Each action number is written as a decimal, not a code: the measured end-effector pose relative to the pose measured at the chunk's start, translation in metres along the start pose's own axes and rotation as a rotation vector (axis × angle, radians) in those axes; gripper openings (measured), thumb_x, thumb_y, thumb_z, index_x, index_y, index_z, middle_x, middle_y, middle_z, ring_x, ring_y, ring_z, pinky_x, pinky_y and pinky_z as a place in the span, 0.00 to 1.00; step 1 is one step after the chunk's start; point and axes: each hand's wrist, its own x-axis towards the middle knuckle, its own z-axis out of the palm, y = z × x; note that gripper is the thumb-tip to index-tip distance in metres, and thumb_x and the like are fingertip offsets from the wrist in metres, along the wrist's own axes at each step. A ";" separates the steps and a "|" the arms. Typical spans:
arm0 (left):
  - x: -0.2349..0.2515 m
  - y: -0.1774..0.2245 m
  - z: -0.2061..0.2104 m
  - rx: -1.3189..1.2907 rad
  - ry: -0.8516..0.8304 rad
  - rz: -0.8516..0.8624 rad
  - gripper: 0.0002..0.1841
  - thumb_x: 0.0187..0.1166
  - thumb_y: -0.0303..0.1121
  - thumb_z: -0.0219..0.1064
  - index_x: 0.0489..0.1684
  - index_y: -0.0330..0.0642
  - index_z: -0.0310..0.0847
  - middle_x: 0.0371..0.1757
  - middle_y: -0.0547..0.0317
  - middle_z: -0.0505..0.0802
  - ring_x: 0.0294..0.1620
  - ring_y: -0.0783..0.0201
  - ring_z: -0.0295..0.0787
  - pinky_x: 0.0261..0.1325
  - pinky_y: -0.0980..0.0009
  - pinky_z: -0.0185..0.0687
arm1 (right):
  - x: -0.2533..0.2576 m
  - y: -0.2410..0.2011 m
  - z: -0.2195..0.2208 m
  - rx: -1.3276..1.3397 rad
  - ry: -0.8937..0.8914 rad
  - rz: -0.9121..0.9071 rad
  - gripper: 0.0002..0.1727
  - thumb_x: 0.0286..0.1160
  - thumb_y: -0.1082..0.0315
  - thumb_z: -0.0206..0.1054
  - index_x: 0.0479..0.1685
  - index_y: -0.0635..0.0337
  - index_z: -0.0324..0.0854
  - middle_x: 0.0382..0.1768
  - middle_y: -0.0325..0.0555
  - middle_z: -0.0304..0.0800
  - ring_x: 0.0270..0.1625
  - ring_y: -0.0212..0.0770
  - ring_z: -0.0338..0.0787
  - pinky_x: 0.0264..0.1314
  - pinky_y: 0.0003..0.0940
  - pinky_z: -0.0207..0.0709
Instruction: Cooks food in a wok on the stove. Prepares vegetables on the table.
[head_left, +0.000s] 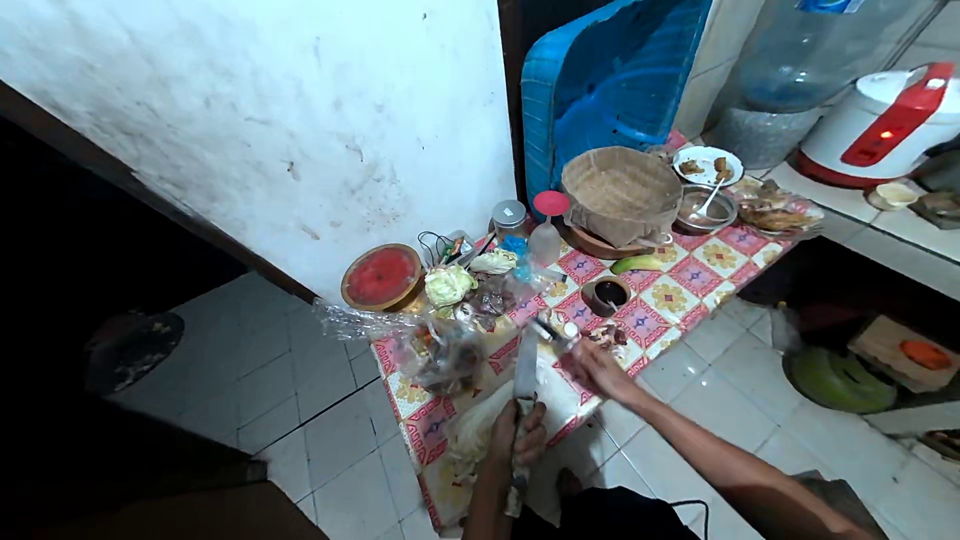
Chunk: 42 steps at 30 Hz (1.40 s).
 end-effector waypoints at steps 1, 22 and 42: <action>-0.002 -0.002 -0.004 -0.013 0.015 0.021 0.19 0.86 0.49 0.53 0.32 0.49 0.84 0.15 0.72 0.80 0.07 0.79 0.71 0.10 0.85 0.67 | 0.011 0.005 -0.012 -0.095 0.071 0.019 0.21 0.93 0.56 0.49 0.63 0.67 0.75 0.34 0.45 0.82 0.32 0.36 0.83 0.39 0.37 0.81; 0.004 0.009 0.033 1.667 0.651 0.269 0.17 0.88 0.40 0.59 0.66 0.42 0.85 0.63 0.54 0.92 0.64 0.58 0.88 0.70 0.54 0.80 | -0.078 -0.009 0.045 0.224 -0.057 0.198 0.26 0.85 0.65 0.49 0.82 0.58 0.64 0.45 0.44 0.87 0.29 0.35 0.86 0.29 0.32 0.84; 0.010 0.032 -0.018 1.880 0.950 -0.195 0.24 0.76 0.44 0.74 0.69 0.45 0.85 0.65 0.48 0.92 0.68 0.46 0.87 0.72 0.42 0.77 | -0.087 0.007 0.076 -0.757 -0.102 0.269 0.31 0.93 0.43 0.45 0.77 0.58 0.71 0.42 0.57 0.93 0.44 0.61 0.95 0.47 0.60 0.86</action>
